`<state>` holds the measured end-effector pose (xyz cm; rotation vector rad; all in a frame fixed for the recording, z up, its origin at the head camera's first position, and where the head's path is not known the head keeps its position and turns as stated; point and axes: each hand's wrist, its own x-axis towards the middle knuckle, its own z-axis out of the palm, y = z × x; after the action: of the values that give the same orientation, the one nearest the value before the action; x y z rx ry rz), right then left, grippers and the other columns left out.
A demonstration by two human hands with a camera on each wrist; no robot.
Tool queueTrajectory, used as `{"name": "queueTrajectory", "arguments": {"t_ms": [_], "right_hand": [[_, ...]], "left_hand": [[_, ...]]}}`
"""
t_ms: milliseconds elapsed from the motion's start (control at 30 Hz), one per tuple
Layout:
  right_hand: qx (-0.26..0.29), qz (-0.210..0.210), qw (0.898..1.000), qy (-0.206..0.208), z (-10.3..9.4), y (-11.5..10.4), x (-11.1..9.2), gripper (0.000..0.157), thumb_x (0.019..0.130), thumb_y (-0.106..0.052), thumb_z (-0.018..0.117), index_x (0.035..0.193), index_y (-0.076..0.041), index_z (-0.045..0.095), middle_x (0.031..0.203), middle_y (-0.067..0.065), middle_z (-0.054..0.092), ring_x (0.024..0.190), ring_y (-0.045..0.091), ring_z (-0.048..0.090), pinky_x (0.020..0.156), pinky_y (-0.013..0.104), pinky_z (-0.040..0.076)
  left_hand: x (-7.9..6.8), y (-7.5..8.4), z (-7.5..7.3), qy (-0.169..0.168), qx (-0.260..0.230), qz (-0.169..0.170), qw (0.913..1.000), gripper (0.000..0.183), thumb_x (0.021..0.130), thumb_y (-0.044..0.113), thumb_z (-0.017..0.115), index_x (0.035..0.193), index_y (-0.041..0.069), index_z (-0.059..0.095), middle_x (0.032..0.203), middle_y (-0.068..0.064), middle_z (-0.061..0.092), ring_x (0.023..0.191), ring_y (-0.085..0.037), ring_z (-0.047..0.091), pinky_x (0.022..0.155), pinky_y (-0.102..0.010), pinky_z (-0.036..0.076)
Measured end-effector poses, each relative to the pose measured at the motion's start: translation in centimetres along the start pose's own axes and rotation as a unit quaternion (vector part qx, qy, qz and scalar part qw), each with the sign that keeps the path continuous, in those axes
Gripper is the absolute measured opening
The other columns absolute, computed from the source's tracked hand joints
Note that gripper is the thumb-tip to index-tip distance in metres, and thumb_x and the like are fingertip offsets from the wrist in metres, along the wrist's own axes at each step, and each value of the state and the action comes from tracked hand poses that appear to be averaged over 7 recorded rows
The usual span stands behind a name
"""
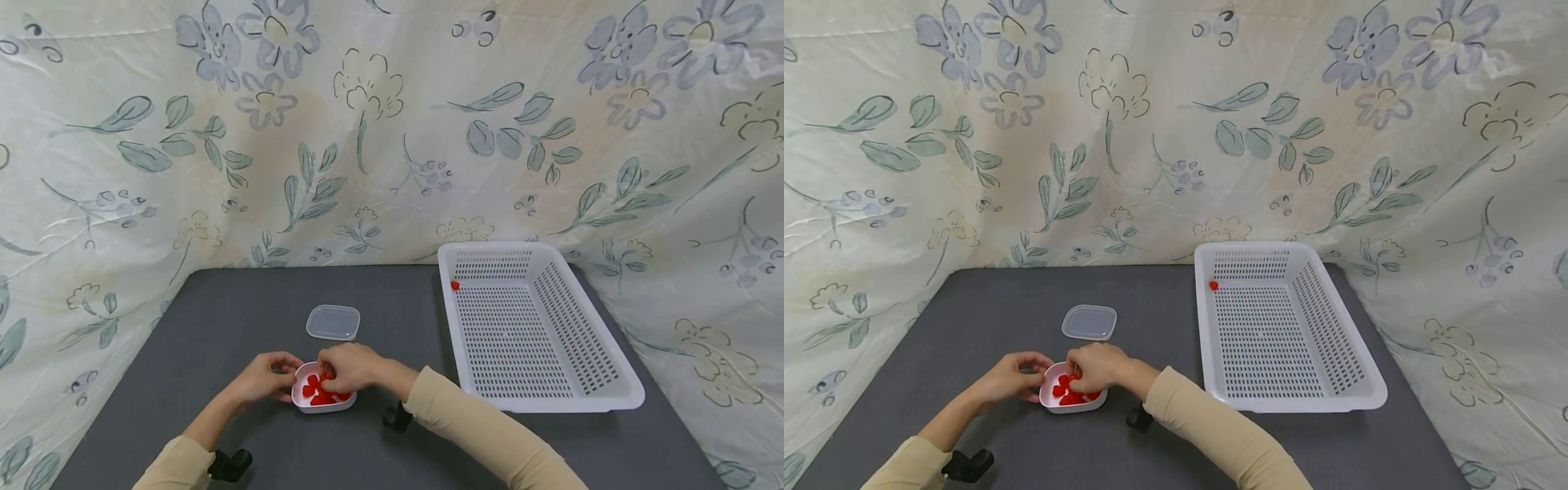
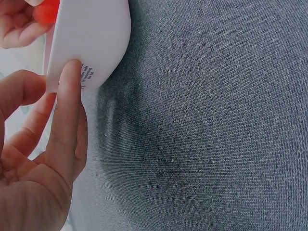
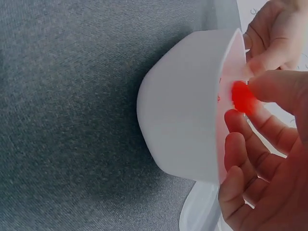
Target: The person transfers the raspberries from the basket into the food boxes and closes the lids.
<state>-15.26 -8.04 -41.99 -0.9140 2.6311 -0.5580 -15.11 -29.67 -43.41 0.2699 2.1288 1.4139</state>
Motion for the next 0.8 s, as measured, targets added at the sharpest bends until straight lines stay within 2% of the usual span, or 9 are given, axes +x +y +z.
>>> {"name": "queueTrajectory", "arguments": {"t_ms": [200,400,600,800], "right_hand": [[0.006,-0.019,1.0,0.002,-0.6,0.2,0.1,0.016,0.083,-0.026,0.064,0.097,-0.019,0.061,0.079,-0.01,0.055,0.065,0.0,0.048,0.055,0.012,0.039],[0.031,-0.018,0.999,0.008,-2.5,0.7,-0.2,0.021,0.085,-0.024,0.062,0.105,-0.018,0.063,0.093,-0.006,0.061,0.075,0.005,0.054,0.061,0.013,0.043],[0.039,-0.021,0.998,0.053,-5.1,1.7,-0.5,0.021,0.086,-0.021,0.061,0.106,-0.015,0.063,0.1,0.0,0.063,0.08,0.009,0.058,0.068,0.015,0.046],[0.04,-0.014,0.994,0.103,-7.4,3.3,-1.0,0.021,0.086,-0.019,0.061,0.107,-0.014,0.062,0.1,0.003,0.062,0.083,0.015,0.059,0.068,0.019,0.048]], "left_hand": [[0.1,0.0,0.1,0.007,-0.003,-0.012,0.9999,0.031,0.085,0.007,0.062,0.113,-0.006,0.054,0.093,-0.015,0.055,0.073,-0.02,0.06,0.065,-0.037,0.057],[0.2,-0.1,0.1,0.004,-0.005,-0.009,0.9999,0.031,0.086,0.006,0.061,0.113,-0.006,0.054,0.093,-0.016,0.055,0.073,-0.021,0.06,0.065,-0.037,0.057],[0.2,-0.3,0.2,0.006,-0.001,-0.007,1.0,0.031,0.085,0.007,0.062,0.112,-0.006,0.054,0.093,-0.015,0.055,0.072,-0.021,0.06,0.065,-0.037,0.057],[0.2,-0.5,0.3,0.014,0.001,-0.012,0.9998,0.031,0.085,0.007,0.062,0.112,-0.005,0.055,0.092,-0.014,0.054,0.073,-0.021,0.06,0.064,-0.037,0.057]]}}
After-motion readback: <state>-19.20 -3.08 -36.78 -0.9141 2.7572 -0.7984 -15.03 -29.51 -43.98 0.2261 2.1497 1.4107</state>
